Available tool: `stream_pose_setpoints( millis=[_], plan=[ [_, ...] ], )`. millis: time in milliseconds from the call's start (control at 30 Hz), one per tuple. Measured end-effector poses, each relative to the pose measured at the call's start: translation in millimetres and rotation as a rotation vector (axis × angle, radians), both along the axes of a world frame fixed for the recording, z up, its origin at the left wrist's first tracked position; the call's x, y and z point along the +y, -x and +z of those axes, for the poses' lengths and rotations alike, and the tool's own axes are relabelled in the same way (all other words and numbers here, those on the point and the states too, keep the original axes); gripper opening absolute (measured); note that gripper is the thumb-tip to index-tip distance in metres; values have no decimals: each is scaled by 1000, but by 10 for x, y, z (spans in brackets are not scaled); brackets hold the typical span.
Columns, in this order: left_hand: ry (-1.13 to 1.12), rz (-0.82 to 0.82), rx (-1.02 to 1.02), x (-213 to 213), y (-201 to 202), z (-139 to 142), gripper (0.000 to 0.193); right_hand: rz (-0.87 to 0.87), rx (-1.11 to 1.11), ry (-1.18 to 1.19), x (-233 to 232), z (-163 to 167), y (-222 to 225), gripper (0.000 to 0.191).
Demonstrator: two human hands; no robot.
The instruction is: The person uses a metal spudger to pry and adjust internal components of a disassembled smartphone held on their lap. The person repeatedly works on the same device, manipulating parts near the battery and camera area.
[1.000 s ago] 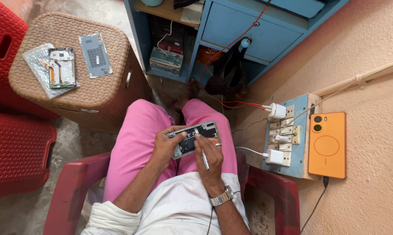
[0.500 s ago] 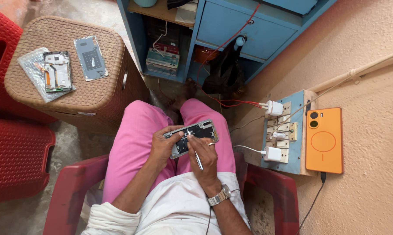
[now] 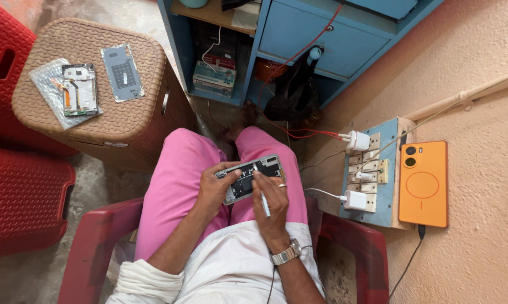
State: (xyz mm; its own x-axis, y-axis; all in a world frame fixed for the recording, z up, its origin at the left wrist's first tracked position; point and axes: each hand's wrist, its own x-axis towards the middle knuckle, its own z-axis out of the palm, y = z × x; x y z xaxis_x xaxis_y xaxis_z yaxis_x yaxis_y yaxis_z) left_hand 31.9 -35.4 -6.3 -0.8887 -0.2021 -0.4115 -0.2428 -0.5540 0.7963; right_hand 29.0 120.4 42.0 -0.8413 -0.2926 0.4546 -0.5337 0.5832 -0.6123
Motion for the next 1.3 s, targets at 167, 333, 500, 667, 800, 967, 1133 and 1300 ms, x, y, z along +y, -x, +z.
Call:
stream_pose_setpoints(
  millis=[167, 333, 500, 667, 800, 967, 1133, 1300],
  plan=[
    [-24, -2, 2, 7, 10, 4, 24, -11, -56, 43, -11, -11, 3, 22],
    [-15, -7, -5, 1, 4, 11, 24, 20, -1, 24, 8, 7, 1, 24],
    [0, -17, 24, 16, 0, 1, 25, -55, -24, 22, 19, 20, 18, 23],
    [-11, -17, 31, 3, 3, -11, 25, 29, -3, 51, 0, 54, 13, 23],
    [-16, -18, 35, 6, 2, -19, 26, -94, -61, 55, -4, 82, 15, 24],
    [-30, -12, 28, 4, 1, -36, 26, -21, -20, 57, -27, 82, 12, 23],
    [-26, -7, 41, 2, 3, -43, 26, -35, -48, 40, -2, 38, 13, 24],
    [-29, -13, 8, 9, 4, -41, 27, -100, -61, 49, 43, -22, 45, 26]
  ],
)
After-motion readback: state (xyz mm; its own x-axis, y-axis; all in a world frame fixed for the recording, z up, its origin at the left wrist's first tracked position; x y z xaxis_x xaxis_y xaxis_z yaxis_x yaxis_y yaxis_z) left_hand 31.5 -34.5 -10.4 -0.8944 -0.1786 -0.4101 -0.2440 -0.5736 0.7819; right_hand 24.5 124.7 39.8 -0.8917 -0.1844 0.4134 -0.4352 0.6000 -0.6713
